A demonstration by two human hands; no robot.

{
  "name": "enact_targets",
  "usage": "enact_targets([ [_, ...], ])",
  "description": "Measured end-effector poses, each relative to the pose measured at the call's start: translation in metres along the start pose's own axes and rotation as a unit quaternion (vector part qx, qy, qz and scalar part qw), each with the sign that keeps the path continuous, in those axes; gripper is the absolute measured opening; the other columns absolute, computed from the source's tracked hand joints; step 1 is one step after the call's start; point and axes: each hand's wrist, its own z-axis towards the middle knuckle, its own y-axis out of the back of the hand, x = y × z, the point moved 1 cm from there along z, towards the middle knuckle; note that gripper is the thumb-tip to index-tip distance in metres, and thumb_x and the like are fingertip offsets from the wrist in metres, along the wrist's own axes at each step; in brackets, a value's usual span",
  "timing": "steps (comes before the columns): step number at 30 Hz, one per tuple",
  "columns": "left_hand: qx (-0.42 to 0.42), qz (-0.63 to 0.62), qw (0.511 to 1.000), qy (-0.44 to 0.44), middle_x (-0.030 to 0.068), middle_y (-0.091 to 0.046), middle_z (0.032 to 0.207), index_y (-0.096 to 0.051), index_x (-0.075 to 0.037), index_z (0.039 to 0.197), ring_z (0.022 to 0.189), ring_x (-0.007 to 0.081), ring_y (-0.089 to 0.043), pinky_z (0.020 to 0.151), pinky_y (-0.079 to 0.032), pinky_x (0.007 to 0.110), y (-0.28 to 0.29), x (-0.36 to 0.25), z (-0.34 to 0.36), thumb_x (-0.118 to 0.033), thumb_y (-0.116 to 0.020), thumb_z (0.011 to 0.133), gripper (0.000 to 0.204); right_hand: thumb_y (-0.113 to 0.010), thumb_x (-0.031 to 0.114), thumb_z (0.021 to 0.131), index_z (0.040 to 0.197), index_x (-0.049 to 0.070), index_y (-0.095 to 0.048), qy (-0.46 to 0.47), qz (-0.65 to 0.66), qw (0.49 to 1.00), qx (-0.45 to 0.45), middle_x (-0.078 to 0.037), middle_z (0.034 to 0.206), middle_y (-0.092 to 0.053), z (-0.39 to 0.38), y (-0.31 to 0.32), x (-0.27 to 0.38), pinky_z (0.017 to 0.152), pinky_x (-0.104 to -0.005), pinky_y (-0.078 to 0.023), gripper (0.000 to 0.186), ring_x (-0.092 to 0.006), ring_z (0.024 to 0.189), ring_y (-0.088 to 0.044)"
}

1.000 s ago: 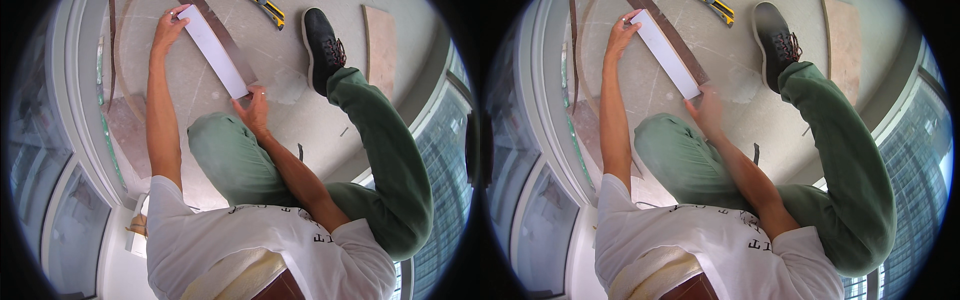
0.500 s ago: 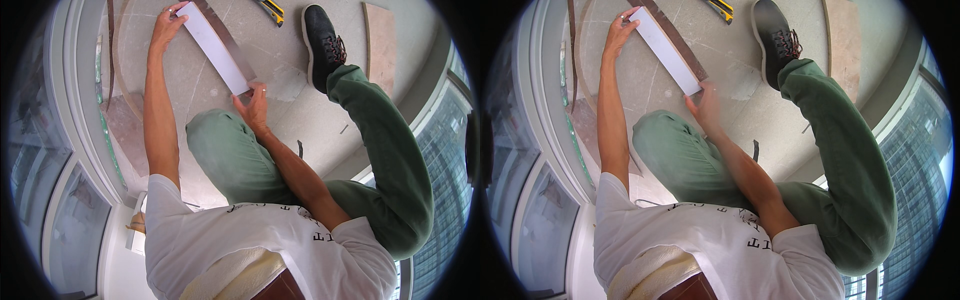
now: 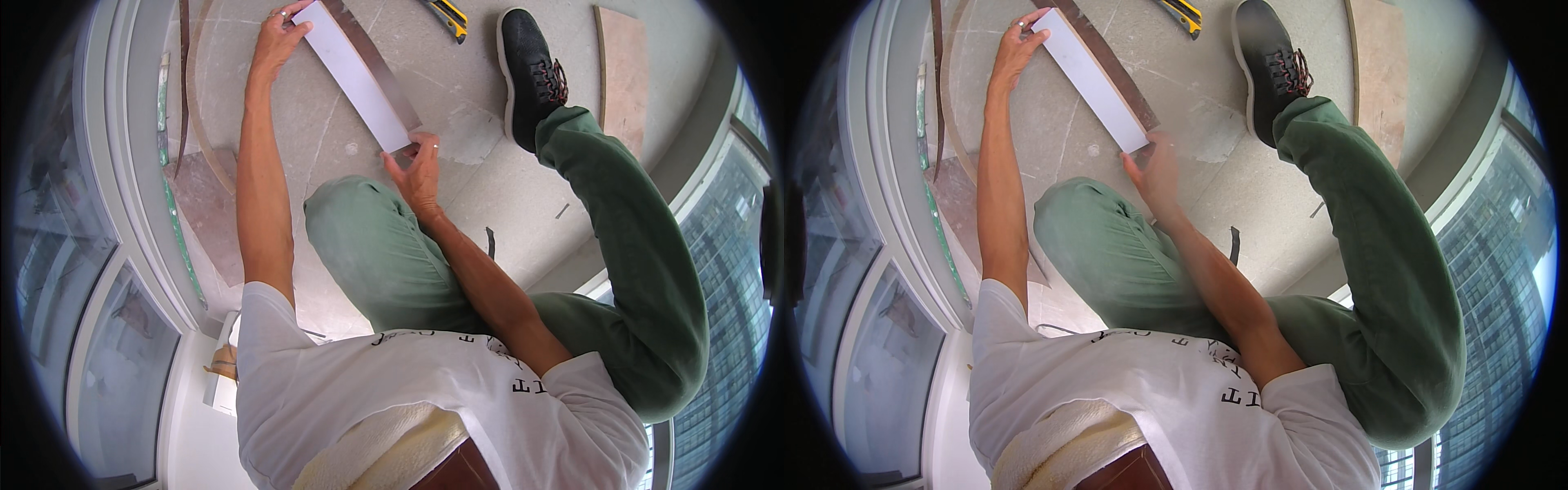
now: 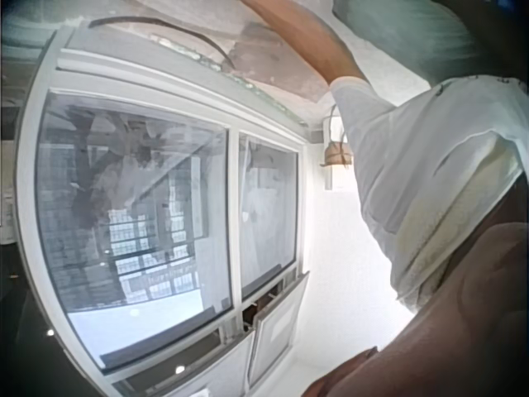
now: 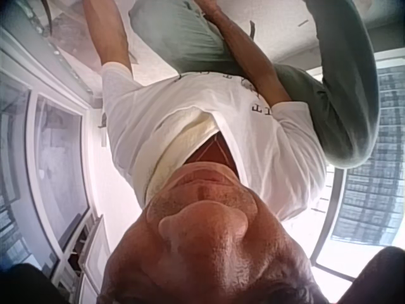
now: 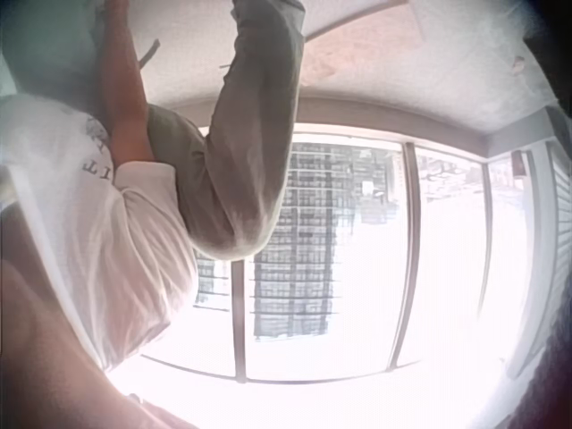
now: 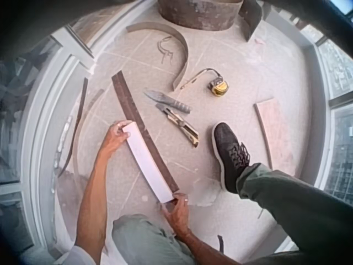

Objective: The person measures a wooden strip with a tape measure and marks it with a pencil. They then use a straight edge and a utility knife to score and cut the strip. Finally, they measure a section of the floor.

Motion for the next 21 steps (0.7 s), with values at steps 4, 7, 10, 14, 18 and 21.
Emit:
enact_targets([
  [4,0.022,-0.035,0.999,0.029,0.0077,-0.059,0.133,-0.065,-0.017,0.132,0.125,0.0227,-0.055,0.107,-0.045,0.037,-0.002,-0.006,0.003,-0.017,-0.07,0.089,0.044,-0.084,0.025,0.08,0.124,0.0,-0.051,-0.006,0.013,1.0,-0.005,-0.018,0.114,-0.057,-0.001,-0.001,0.0,0.079,-0.0385,-0.051,0.061,-0.0277,0.095,-0.061],
  [7,-0.003,-0.005,1.0,0.008,0.0088,-0.057,0.134,-0.065,-0.015,0.131,0.124,0.0229,-0.055,0.104,-0.047,0.038,-0.002,-0.004,0.001,-0.015,-0.069,0.089,0.042,-0.079,0.029,0.085,0.123,-0.001,-0.053,-0.032,0.032,0.999,-0.002,-0.019,0.115,-0.057,0.004,0.0,0.007,0.082,-0.041,-0.05,0.055,-0.0311,0.099,-0.06],
  [10,-0.059,0.051,0.997,-0.025,0.0089,-0.058,0.129,-0.066,-0.013,0.127,0.121,0.0234,-0.056,0.101,-0.05,0.039,-0.01,-0.006,0.002,-0.013,-0.07,0.088,0.039,-0.076,0.026,0.088,0.119,-0.001,-0.053,-0.052,-0.002,0.999,-0.009,-0.018,0.112,-0.055,0.007,-0.005,0.0,0.081,-0.0407,-0.049,0.046,-0.0302,0.094,-0.058],
  [14,-0.103,0.212,0.969,-0.068,0.0103,-0.059,0.118,-0.067,-0.013,0.123,0.12,0.0283,-0.056,0.098,-0.051,0.041,-0.017,-0.023,-0.011,-0.015,-0.073,0.089,0.035,-0.076,0.017,0.088,0.111,0.0,-0.052,-0.01,-0.031,0.999,-0.02,-0.014,0.106,-0.051,0.012,-0.004,0.0,0.071,-0.0365,-0.051,0.037,-0.0221,0.076,-0.057],
  [18,-0.07,0.285,0.954,-0.06,0.0137,-0.058,0.129,-0.066,-0.006,0.123,0.125,0.0327,-0.054,0.103,-0.047,0.044,-0.025,-0.04,-0.03,-0.019,-0.074,0.089,0.038,-0.077,0.018,0.087,0.109,-0.001,-0.053,-0.007,-0.026,1.0,-0.011,-0.015,0.106,-0.053,0.017,-0.002,0.001,0.07,-0.0375,-0.052,0.037,-0.0238,0.075,-0.059],
  [21,0.004,0.363,0.93,-0.05,0.0181,-0.047,0.149,-0.054,0.001,0.138,0.14,0.0345,-0.041,0.114,-0.04,0.047,-0.028,-0.06,-0.052,-0.037,-0.085,0.075,0.08,-0.078,0.019,0.084,0.108,-0.001,-0.053,-0.021,-0.036,0.999,-0.014,-0.016,0.106,-0.054,0.02,-0.004,0.001,0.07,-0.0375,-0.052,0.04,-0.025,0.076,-0.061],
])
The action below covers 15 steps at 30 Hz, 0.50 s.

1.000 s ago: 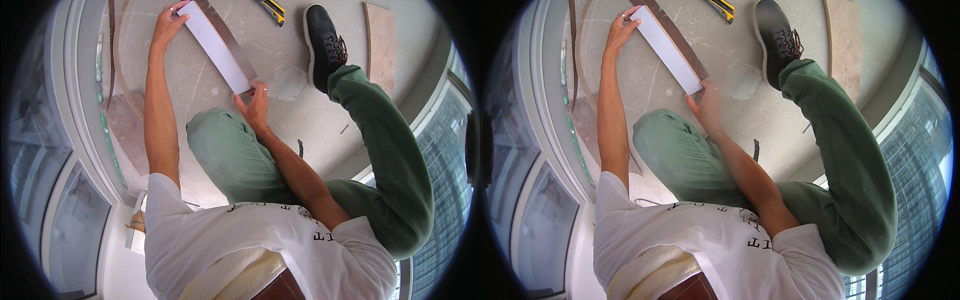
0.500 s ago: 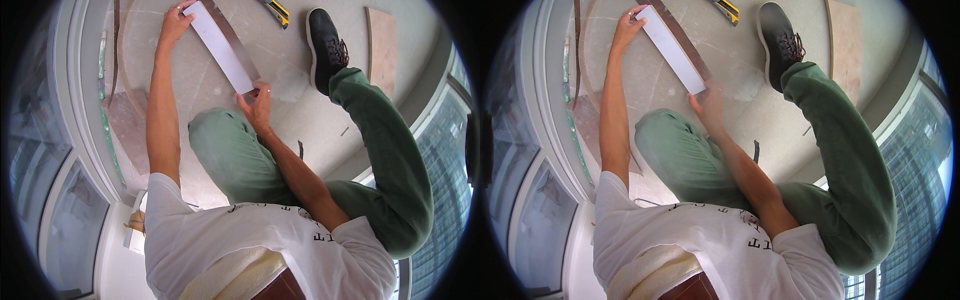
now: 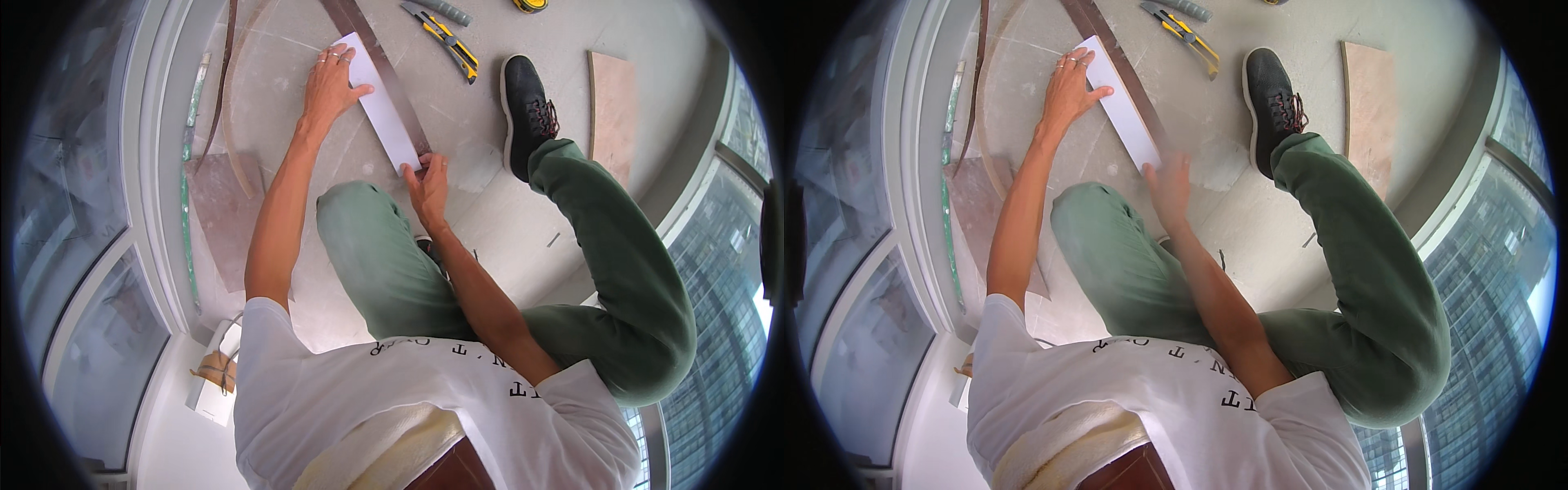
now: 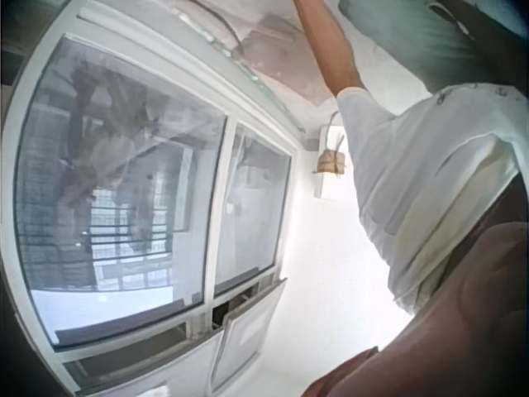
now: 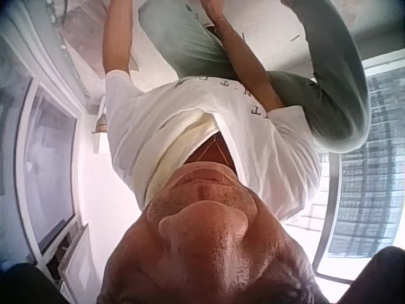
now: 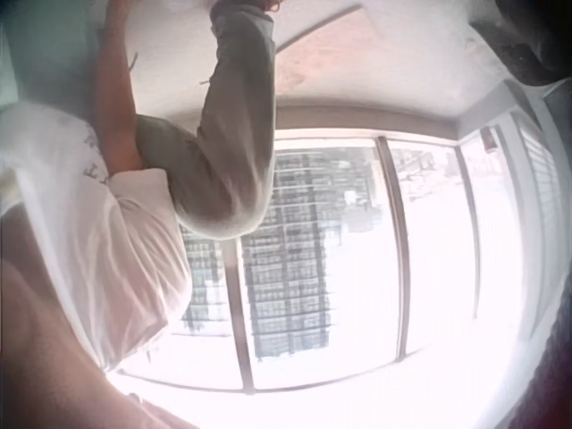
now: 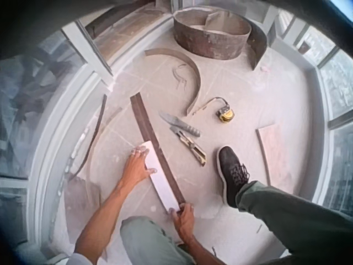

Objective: The person measures a wooden strip with a tape measure and marks it with a pencil. They then use a straight edge and a utility knife to score and cut the strip. Finally, they measure a section of the floor.

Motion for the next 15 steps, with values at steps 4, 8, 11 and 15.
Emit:
enact_targets([
  [4,0.115,0.07,0.991,0.013,0.0201,-0.024,0.163,-0.028,0.004,0.154,0.152,0.0354,-0.02,0.121,-0.031,0.05,0.005,-0.026,-0.01,-0.051,-0.094,0.055,0.131,-0.079,0.022,0.082,0.108,0.0,-0.053,0.003,-0.027,1.0,0.007,-0.016,0.104,-0.054,0.003,0.004,0.007,0.075,-0.0385,-0.051,0.043,-0.0274,0.083,-0.06],
  [8,0.127,0.06,0.99,0.035,0.0213,-0.015,0.165,-0.021,0.006,0.155,0.154,0.0357,-0.013,0.119,-0.033,0.054,0.005,-0.035,-0.013,-0.047,-0.096,0.052,0.138,-0.079,0.024,0.082,0.109,0.0,-0.053,0.037,-0.083,0.996,-0.002,-0.016,0.103,-0.055,0.021,0.022,0.021,0.079,-0.0399,-0.049,0.044,-0.0297,0.09,-0.059],
  [11,0.167,0.041,0.983,0.069,0.0239,-0.01,0.165,-0.016,0.008,0.155,0.154,0.0386,-0.01,0.118,-0.035,0.055,0.008,-0.044,-0.01,-0.042,-0.098,0.05,0.142,-0.073,0.023,0.084,0.116,0.002,-0.054,0.101,-0.07,0.992,-0.035,-0.021,0.109,-0.059,0.08,0.041,0.044,0.089,-0.0511,-0.044,0.043,-0.0421,0.104,-0.057],
  [15,0.169,0.03,0.982,0.078,0.0267,-0.008,0.164,-0.013,0.01,0.155,0.154,0.0406,-0.008,0.119,-0.036,0.046,0.01,-0.043,-0.01,-0.036,-0.099,0.049,0.144,-0.071,0.018,0.087,0.11,0.004,-0.06,0.315,-0.14,0.934,-0.096,-0.017,0.108,-0.061,0.201,0.049,0.118,0.083,-0.0449,-0.048,0.029,-0.0346,0.098,-0.06],
])
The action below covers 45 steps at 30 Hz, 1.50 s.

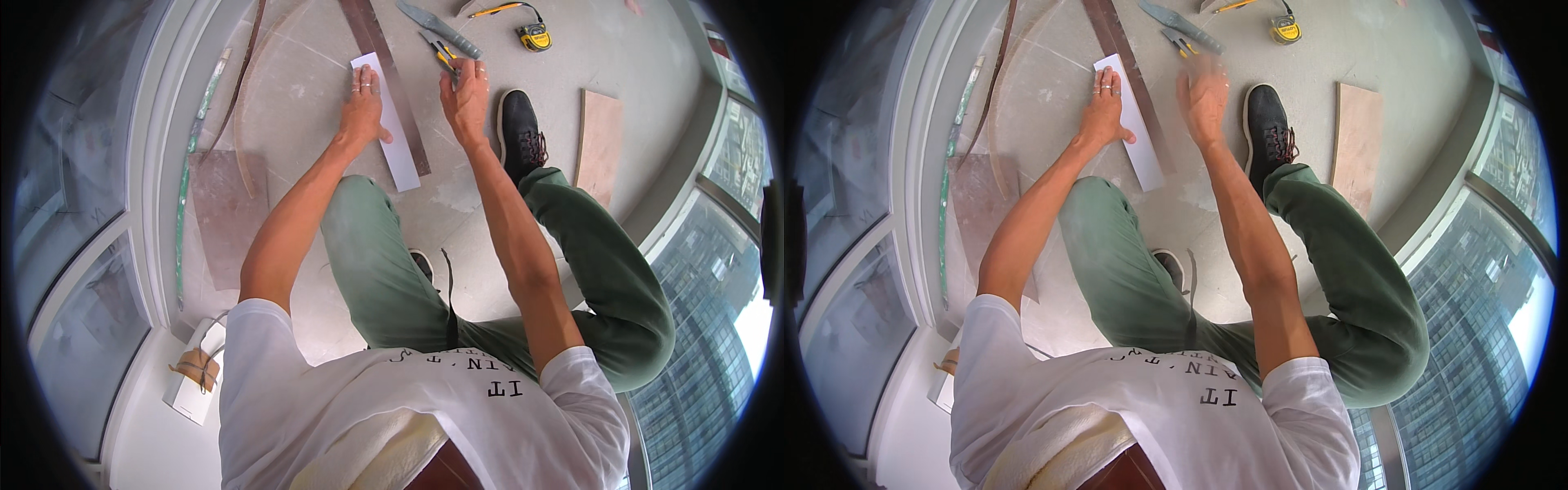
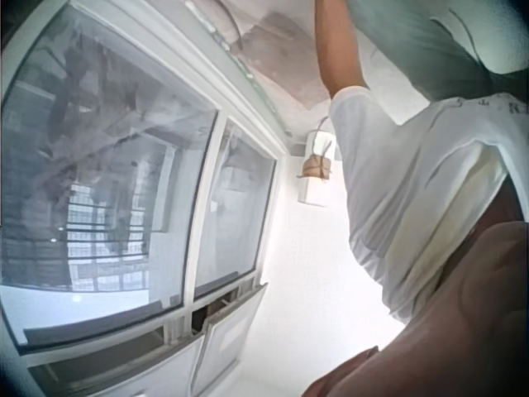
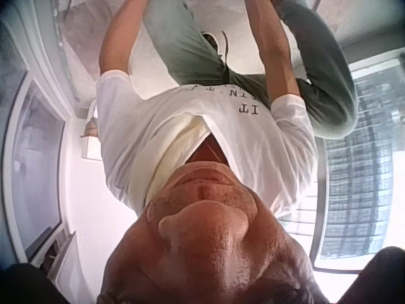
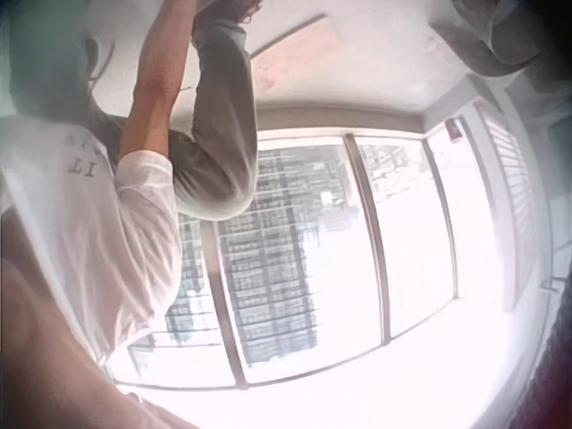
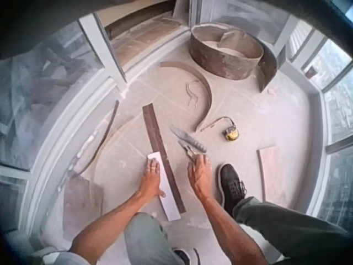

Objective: The person measures a wooden strip with a tape measure and marks it with a pencil. They then use a straight edge and a utility knife to score and cut the strip. Finally, they measure a section of the floor.

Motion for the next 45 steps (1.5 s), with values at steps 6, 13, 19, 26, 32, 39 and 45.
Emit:
enact_targets([
  [6,0.009,-0.005,1.0,0.013,0.028,-0.006,0.164,-0.012,0.011,0.154,0.154,0.0408,-0.005,0.12,-0.035,0.04,-0.006,-0.004,0.008,-0.031,-0.1,0.048,0.144,-0.063,0.019,0.091,0.123,0.008,-0.056,0.072,-0.158,0.968,0.179,-0.015,0.12,-0.061,0.105,-0.048,-0.039,0.094,-0.0463,-0.048,0.035,-0.0345,0.112,-0.06],
  [13,-0.004,-0.044,0.999,0.003,0.03,-0.005,0.164,-0.011,0.014,0.153,0.154,0.0417,-0.004,0.122,-0.031,0.041,-0.012,0.002,0.01,-0.027,-0.1,0.047,0.145,-0.061,0.021,0.092,0.124,0.002,-0.052,0.089,-0.132,0.969,0.191,-0.019,0.124,-0.057,0.107,-0.053,-0.045,0.091,-0.0477,-0.053,0.038,-0.0367,0.112,-0.06],
  [19,-0.013,-0.064,0.998,-0.001,0.0293,-0.002,0.164,-0.011,0.014,0.153,0.153,0.0419,-0.003,0.124,-0.028,0.042,-0.008,-0.001,0.006,-0.021,-0.1,0.048,0.142,-0.054,0.032,0.099,0.122,-0.001,-0.051,-0.136,0.161,0.954,0.213,-0.031,0.11,-0.064,0.014,-0.041,-0.003,0.086,-0.0549,-0.05,0.041,-0.0514,0.102,-0.062],
  [26,-0.018,-0.067,0.998,0.0,0.0285,-0.004,0.164,-0.011,0.014,0.153,0.153,0.0416,-0.004,0.123,-0.03,0.042,-0.01,0.001,0.009,-0.02,-0.1,0.047,0.143,-0.04,0.037,0.106,0.114,-0.001,-0.049,-0.239,0.161,0.913,0.29,-0.034,0.097,-0.065,-0.062,-0.057,0.031,0.08,-0.0588,-0.048,0.04,-0.0531,0.094,-0.063],
  [32,-0.02,-0.058,0.998,0.008,0.0269,-0.006,0.164,-0.012,0.012,0.154,0.153,0.0411,-0.006,0.122,-0.032,0.042,-0.01,-0.002,0.01,-0.016,-0.098,0.05,0.137,-0.038,0.038,0.106,0.108,0.0,-0.048,-0.191,0.152,0.93,0.277,-0.033,0.086,-0.065,-0.048,-0.062,0.032,0.071,-0.0609,-0.048,0.039,-0.0539,0.083,-0.063],
  [39,-0.096,-0.05,0.994,-0.033,0.0246,-0.007,0.165,-0.013,0.009,0.155,0.153,0.0417,-0.008,0.116,-0.041,0.042,-0.036,0.015,0.015,0.0,-0.065,0.082,0.09,-0.041,0.035,0.106,0.111,0.001,-0.046,-0.203,0.096,0.928,0.298,-0.032,0.082,-0.066,-0.045,-0.064,0.047,0.069,-0.06,-0.05,0.034,-0.052,0.079,-0.065],
  [45,-0.122,-0.025,0.992,-0.035,0.0252,-0.011,0.164,-0.017,0.01,0.154,0.153,0.0419,-0.012,0.113,-0.044,0.042,-0.041,0.014,0.018,-0.005,-0.062,0.087,0.082,-0.044,0.033,0.105,0.108,0.001,-0.047,-0.21,0.119,0.927,0.286,-0.03,0.079,-0.066,-0.075,-0.05,0.042,0.064,-0.0586,-0.049,0.032,-0.0501,0.074,-0.064],
])
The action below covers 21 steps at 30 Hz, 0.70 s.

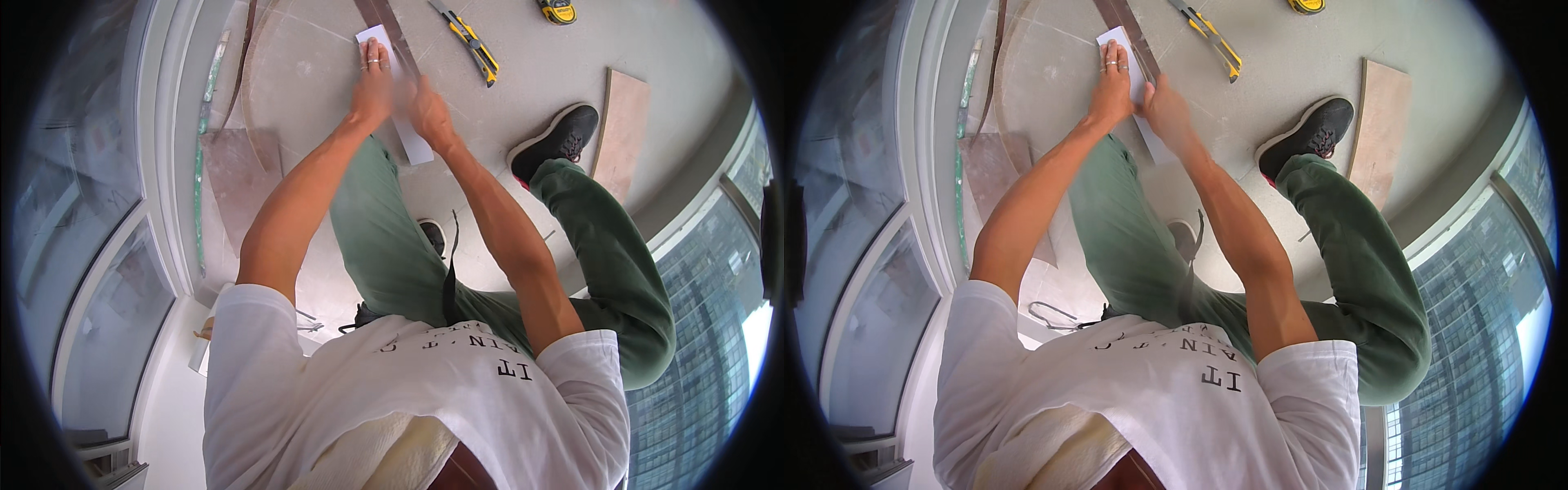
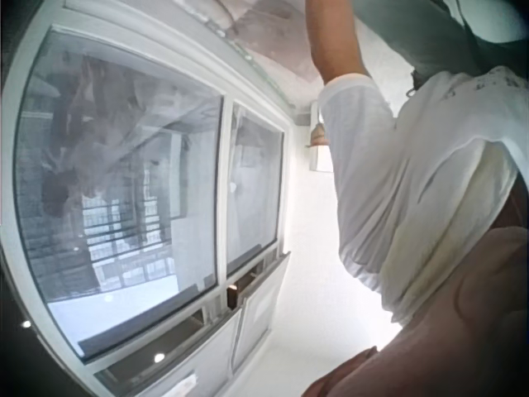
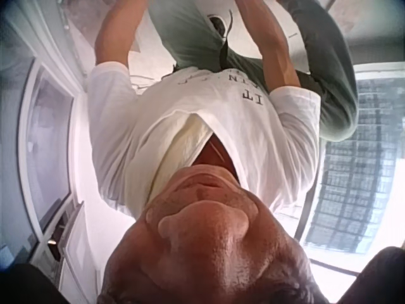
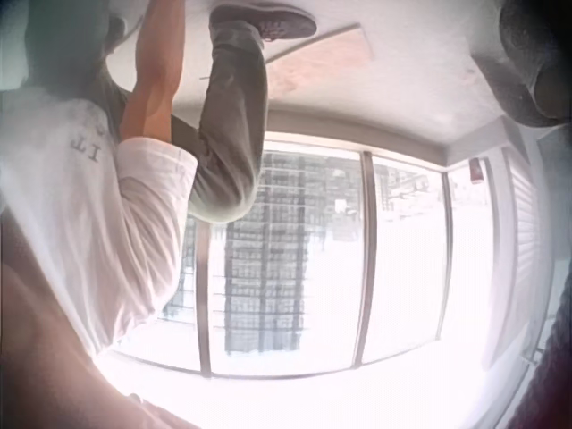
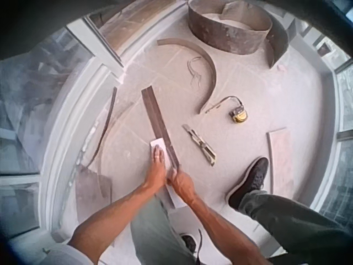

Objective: The person measures a wooden strip with a tape measure and marks it with a pencil. They then use a straight edge and a utility knife to score and cut the strip. Finally, they measure a section of the floor.

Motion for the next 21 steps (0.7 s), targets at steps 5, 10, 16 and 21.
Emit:
enact_targets([
  [5,0.074,0.007,0.997,0.03,0.025,-0.012,0.163,-0.017,0.011,0.152,0.152,0.042,-0.012,0.114,-0.043,0.042,0.025,-0.018,0.001,-0.018,-0.091,0.063,0.12,-0.047,0.031,0.104,0.107,0.001,-0.05,-0.032,-0.028,0.999,0.0,-0.029,0.082,-0.066,-0.045,0.0,-0.021,0.069,-0.058,-0.05,0.029,-0.0498,0.08,-0.065],
  [10,0.093,0.005,0.995,0.037,0.026,-0.011,0.162,-0.016,0.013,0.152,0.152,0.0427,-0.009,0.122,-0.034,0.041,0.031,-0.019,0.0,-0.029,-0.099,0.051,0.138,-0.044,0.031,0.106,0.111,0.0,-0.046,-0.059,-0.038,0.997,0.014,-0.034,0.079,-0.062,-0.111,0.002,-0.052,0.067,-0.0615,-0.047,0.031,-0.0555,0.079,-0.06],
  [16,0.09,-0.011,0.995,0.031,0.0265,-0.009,0.163,-0.016,0.013,0.152,0.153,0.0422,-0.007,0.12,-0.037,0.041,0.029,-0.017,0.0,-0.029,-0.099,0.053,0.136,-0.044,0.033,0.106,0.115,0.004,-0.045,-0.13,-0.067,0.986,0.076,-0.033,0.077,-0.063,-0.167,0.004,-0.085,0.065,-0.0617,-0.047,0.031,-0.056,0.078,-0.06],
  [21,0.097,-0.016,0.995,0.03,0.0272,-0.009,0.163,-0.016,0.013,0.152,0.153,0.0421,-0.007,0.12,-0.037,0.043,0.029,-0.016,0.0,-0.029,-0.099,0.053,0.136,-0.047,0.032,0.105,0.111,0.005,-0.045,-0.086,-0.088,0.992,0.027,-0.032,0.075,-0.063,-0.183,-0.005,-0.103,0.063,-0.0618,-0.046,0.028,-0.0557,0.076,-0.06],
])
